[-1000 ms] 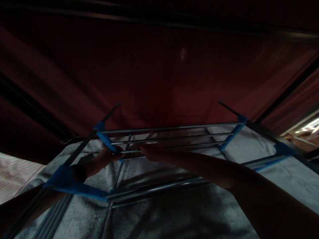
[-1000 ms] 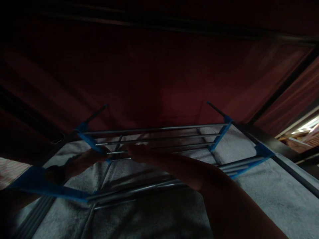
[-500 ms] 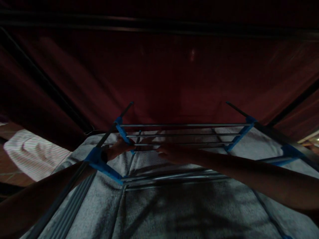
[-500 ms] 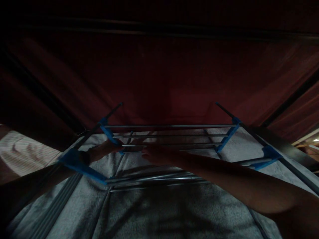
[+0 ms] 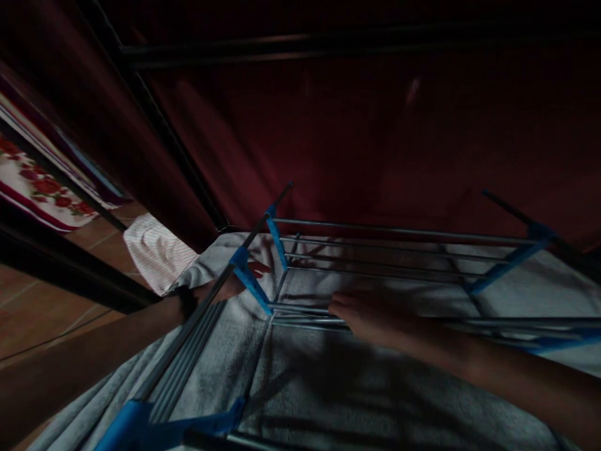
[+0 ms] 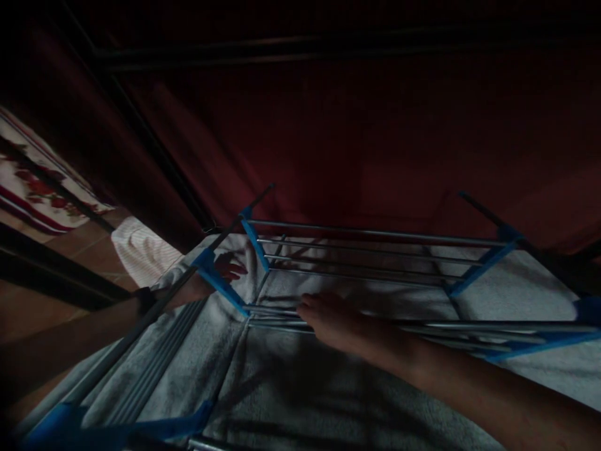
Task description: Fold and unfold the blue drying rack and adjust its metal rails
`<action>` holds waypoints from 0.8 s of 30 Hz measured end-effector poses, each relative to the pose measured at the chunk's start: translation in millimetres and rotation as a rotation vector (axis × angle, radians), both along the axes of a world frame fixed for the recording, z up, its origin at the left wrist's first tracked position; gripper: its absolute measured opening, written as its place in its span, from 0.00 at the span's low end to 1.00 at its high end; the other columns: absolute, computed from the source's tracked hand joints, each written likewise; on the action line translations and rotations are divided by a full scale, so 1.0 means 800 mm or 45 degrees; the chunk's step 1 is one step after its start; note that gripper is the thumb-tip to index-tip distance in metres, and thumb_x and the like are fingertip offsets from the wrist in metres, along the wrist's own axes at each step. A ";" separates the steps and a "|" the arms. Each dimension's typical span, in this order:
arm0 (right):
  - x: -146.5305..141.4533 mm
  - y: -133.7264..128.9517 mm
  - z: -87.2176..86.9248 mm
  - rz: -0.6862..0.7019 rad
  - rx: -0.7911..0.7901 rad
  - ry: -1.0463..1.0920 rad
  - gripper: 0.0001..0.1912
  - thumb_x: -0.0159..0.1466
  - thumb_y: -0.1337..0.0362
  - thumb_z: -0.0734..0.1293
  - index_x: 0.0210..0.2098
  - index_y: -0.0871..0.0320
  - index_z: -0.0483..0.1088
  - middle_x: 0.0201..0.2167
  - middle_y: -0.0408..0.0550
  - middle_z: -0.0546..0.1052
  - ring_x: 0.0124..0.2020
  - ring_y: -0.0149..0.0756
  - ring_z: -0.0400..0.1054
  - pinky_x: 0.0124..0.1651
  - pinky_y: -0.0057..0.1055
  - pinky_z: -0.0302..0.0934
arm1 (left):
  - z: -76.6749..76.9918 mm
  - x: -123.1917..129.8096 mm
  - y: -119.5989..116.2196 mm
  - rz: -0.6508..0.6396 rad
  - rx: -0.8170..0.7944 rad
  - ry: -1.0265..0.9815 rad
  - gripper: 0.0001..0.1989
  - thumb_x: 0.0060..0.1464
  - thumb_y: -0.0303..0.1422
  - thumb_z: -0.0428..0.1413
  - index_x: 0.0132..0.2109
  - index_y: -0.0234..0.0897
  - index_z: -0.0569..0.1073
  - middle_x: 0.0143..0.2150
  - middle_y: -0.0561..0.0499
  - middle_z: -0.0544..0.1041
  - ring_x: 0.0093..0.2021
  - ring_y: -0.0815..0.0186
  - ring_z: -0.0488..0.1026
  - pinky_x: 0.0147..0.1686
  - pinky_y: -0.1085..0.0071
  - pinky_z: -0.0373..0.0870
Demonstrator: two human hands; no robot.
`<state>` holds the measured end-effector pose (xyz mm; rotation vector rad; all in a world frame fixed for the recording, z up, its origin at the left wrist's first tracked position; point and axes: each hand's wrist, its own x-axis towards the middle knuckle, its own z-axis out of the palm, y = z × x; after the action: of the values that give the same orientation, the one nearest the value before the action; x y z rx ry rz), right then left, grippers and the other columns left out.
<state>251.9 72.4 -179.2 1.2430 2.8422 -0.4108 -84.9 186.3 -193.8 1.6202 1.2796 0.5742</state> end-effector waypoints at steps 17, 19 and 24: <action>-0.018 -0.059 -0.155 0.023 0.536 -0.166 0.21 0.64 0.74 0.58 0.52 0.58 0.74 0.50 0.56 0.79 0.51 0.45 0.73 0.59 0.46 0.65 | -0.035 -0.007 -0.079 0.086 -0.247 -0.369 0.23 0.42 0.53 0.62 0.39 0.42 0.79 0.43 0.43 0.79 0.49 0.51 0.74 0.55 0.54 0.69; -0.024 -0.054 -0.156 -0.030 0.512 -0.200 0.19 0.64 0.74 0.58 0.49 0.58 0.74 0.46 0.56 0.80 0.47 0.44 0.74 0.55 0.45 0.67 | -0.038 -0.009 -0.078 0.141 -0.292 -0.393 0.22 0.41 0.52 0.63 0.38 0.41 0.78 0.41 0.43 0.79 0.47 0.52 0.73 0.54 0.55 0.68; -0.031 -0.061 -0.157 -0.021 0.418 -0.201 0.18 0.63 0.74 0.61 0.51 0.60 0.71 0.47 0.59 0.79 0.47 0.43 0.74 0.51 0.42 0.68 | -0.056 -0.022 -0.064 0.195 -0.382 -0.441 0.19 0.39 0.46 0.67 0.37 0.40 0.79 0.38 0.44 0.79 0.44 0.53 0.73 0.50 0.57 0.70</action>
<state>227.0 23.7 -305.1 1.2768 2.8413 0.1569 -102.8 135.5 -238.2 1.1270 1.1703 0.6871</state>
